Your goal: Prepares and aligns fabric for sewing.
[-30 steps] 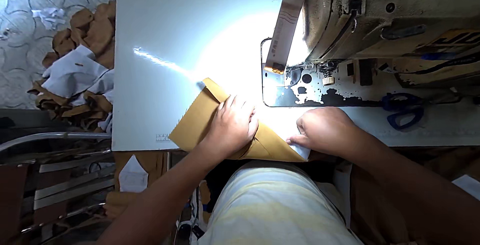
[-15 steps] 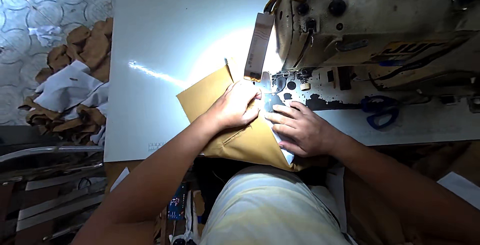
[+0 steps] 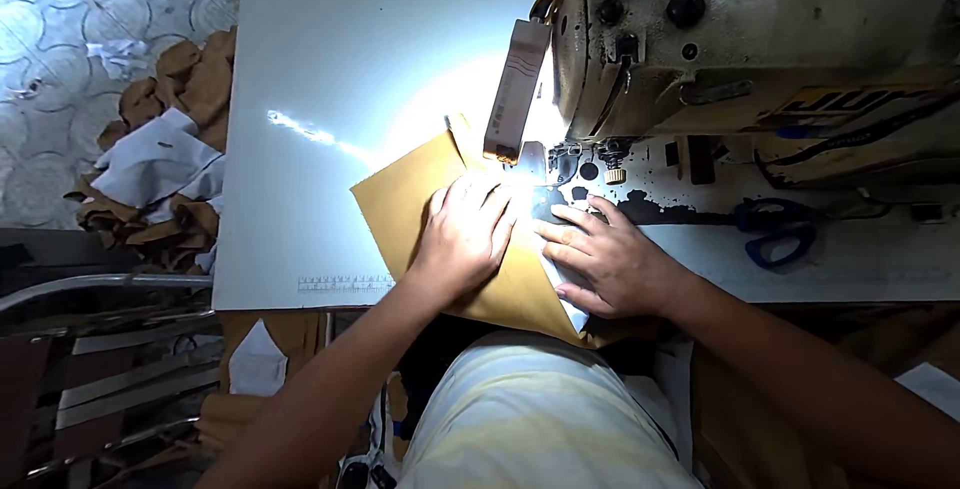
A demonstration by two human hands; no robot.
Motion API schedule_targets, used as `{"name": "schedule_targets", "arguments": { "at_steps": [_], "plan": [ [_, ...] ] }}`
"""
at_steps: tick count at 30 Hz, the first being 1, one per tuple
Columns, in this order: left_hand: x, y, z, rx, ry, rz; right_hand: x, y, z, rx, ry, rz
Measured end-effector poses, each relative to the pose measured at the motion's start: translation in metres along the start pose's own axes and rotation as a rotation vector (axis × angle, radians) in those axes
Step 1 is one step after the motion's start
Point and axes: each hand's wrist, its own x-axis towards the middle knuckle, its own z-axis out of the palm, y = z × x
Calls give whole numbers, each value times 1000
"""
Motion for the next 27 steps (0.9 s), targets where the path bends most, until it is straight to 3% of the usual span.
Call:
{"name": "schedule_targets", "arguments": {
  "at_steps": [4, 16, 21, 27],
  "plan": [
    [-8, 6, 7, -43, -3, -117, 2, 2, 0, 15, -20, -11],
    [5, -6, 6, -11, -99, -14, 5, 3, -2, 48, -38, 2],
    [37, -23, 6, -64, -189, 100, 8, 1, -4, 4, 8, 106],
    [83, -46, 21, -130, -104, 270, 15, 1, -6, -34, 47, 310]
  ]
}}
